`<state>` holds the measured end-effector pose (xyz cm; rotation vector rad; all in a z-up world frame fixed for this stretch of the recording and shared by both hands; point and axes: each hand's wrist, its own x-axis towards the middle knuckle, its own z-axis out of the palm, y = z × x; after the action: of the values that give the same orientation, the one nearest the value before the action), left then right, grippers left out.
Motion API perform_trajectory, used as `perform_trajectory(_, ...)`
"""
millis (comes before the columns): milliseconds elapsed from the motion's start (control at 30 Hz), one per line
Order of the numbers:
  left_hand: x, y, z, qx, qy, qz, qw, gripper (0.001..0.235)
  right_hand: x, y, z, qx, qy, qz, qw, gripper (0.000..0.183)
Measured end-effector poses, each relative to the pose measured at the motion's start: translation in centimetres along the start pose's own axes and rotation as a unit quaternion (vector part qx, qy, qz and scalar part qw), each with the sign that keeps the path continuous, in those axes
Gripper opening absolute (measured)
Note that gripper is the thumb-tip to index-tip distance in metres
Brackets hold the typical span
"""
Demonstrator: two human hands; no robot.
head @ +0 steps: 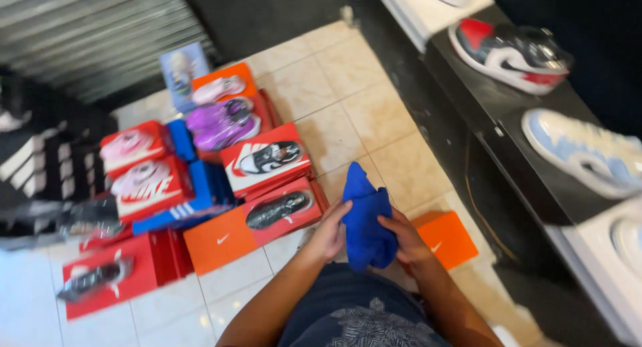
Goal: Wiping down shoe boxes with a cloth and stacking them in a warehouse
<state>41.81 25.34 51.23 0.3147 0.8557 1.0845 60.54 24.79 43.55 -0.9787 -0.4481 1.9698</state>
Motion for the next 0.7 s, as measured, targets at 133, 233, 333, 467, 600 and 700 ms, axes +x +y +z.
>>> perform_trajectory(133,-1.3,-0.8,-1.7,-0.076,0.173,0.107,0.976,0.048,0.3,-1.8,4.2,-0.114,-0.013,0.047,0.992,0.060)
perform_trajectory(233,-4.0,0.0,-4.0,-0.021,0.255,0.228,0.939,0.047,-0.5,-1.4,8.9,-0.252,-0.064,0.013,0.966,0.075)
perform_trajectory(333,-6.6,0.0,-6.7,0.031,0.341,0.295,0.892,0.053,-1.3,-0.1,12.1,-0.360,-0.153,-0.075,0.917,0.089)
perform_trajectory(467,-9.8,1.9,-4.6,0.139,0.289,0.232,0.918,0.062,0.6,5.5,11.3,-0.340,-0.284,-0.019,0.896,0.107)
perform_trajectory(600,-10.6,0.8,-6.8,0.147,0.229,0.199,0.942,0.061,0.7,8.1,13.5,-0.331,-0.123,-0.065,0.933,0.076)
perform_trajectory(700,-11.5,1.8,-11.9,0.110,0.218,0.130,0.961,0.053,0.4,8.8,16.6,-0.367,-0.056,-0.070,0.926,0.076)
